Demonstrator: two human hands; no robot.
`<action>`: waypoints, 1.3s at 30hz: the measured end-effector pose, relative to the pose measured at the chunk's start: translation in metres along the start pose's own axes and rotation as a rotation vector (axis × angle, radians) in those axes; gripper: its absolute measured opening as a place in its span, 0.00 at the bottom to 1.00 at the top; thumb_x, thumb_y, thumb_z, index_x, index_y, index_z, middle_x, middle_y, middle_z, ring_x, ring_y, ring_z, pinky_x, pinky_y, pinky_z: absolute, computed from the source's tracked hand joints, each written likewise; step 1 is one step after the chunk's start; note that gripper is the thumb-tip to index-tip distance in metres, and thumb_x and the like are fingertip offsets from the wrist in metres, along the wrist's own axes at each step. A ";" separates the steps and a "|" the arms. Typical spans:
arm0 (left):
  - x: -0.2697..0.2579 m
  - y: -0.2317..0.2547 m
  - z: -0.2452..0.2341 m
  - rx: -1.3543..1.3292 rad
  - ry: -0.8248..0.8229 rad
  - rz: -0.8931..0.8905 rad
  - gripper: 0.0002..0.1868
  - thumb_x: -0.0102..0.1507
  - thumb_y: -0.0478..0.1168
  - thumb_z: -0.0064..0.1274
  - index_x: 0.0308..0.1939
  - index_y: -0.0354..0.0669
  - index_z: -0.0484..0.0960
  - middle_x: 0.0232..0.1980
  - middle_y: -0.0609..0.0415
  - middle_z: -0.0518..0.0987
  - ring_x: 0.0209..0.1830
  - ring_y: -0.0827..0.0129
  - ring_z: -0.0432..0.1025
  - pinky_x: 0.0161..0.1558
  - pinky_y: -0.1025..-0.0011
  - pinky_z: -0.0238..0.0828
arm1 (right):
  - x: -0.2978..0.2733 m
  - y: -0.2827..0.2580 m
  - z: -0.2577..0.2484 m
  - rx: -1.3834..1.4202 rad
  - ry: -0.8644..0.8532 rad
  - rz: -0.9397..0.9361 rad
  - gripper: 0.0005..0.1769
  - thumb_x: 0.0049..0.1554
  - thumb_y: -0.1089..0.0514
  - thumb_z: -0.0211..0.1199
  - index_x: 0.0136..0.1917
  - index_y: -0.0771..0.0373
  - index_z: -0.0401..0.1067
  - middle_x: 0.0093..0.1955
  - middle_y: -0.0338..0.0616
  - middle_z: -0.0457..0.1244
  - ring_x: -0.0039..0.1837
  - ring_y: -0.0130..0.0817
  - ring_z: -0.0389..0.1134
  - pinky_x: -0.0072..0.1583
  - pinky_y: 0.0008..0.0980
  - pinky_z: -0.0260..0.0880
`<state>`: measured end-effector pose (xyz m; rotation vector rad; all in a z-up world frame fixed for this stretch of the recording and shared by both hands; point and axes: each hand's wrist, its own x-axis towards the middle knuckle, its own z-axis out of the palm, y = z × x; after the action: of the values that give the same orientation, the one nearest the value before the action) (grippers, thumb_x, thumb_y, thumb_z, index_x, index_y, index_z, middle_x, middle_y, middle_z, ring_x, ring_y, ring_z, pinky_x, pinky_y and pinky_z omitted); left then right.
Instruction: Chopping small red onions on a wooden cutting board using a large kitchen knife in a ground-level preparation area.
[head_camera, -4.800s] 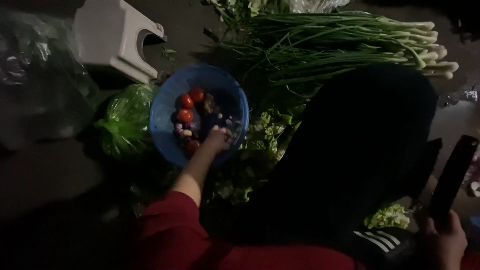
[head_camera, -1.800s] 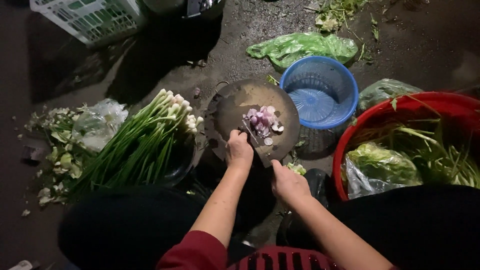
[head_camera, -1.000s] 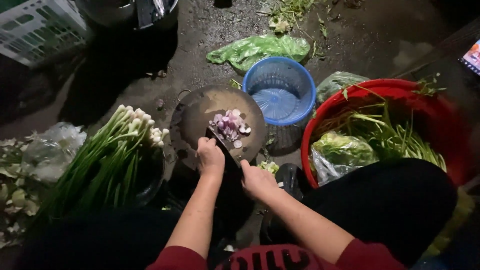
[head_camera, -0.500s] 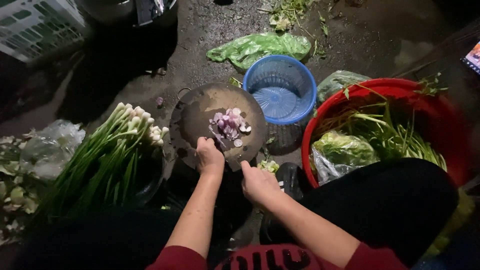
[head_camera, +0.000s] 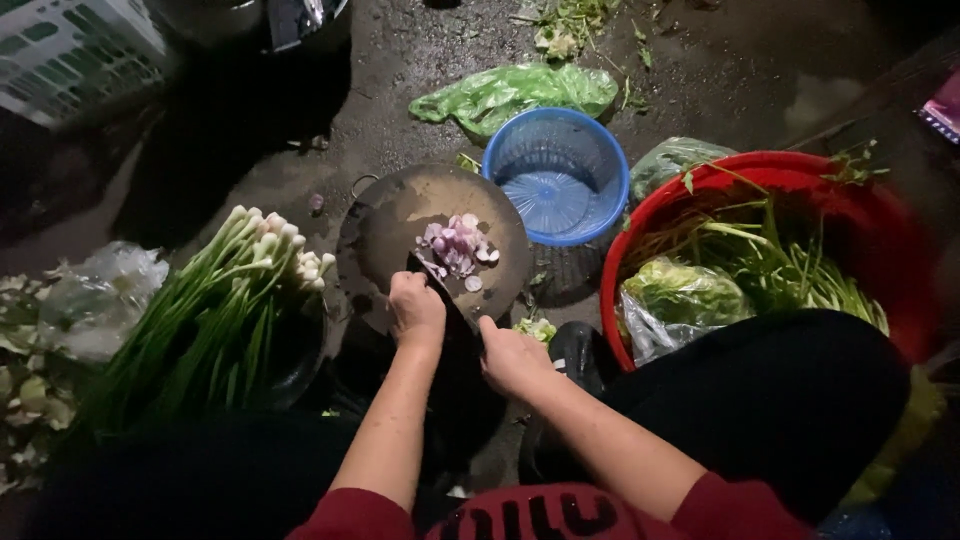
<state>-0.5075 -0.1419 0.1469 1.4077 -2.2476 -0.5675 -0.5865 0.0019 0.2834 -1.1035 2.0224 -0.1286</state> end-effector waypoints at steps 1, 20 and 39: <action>0.001 0.001 0.002 -0.003 0.000 0.004 0.08 0.55 0.34 0.44 0.32 0.44 0.80 0.38 0.54 0.74 0.40 0.57 0.74 0.40 0.64 0.73 | 0.004 0.006 0.003 0.000 0.004 0.003 0.16 0.54 0.54 0.45 0.55 0.62 0.55 0.44 0.60 0.64 0.52 0.62 0.66 0.54 0.56 0.65; 0.018 0.039 -0.021 -0.305 -0.247 -0.574 0.14 0.61 0.52 0.35 0.39 0.50 0.72 0.40 0.48 0.80 0.46 0.51 0.74 0.46 0.56 0.69 | -0.013 -0.002 -0.008 -0.120 0.039 0.072 0.12 0.54 0.55 0.45 0.53 0.56 0.56 0.44 0.55 0.65 0.51 0.56 0.68 0.53 0.48 0.68; 0.021 0.039 -0.018 -0.293 -0.198 -0.505 0.14 0.61 0.45 0.36 0.46 0.45 0.72 0.40 0.44 0.79 0.45 0.48 0.74 0.43 0.53 0.70 | 0.010 0.011 0.001 -0.194 -0.009 0.076 0.17 0.52 0.53 0.44 0.55 0.53 0.53 0.47 0.53 0.65 0.55 0.58 0.65 0.58 0.48 0.64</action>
<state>-0.5344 -0.1477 0.1855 1.8242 -1.8330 -1.1912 -0.5961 0.0012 0.2716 -1.1409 2.0997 0.1134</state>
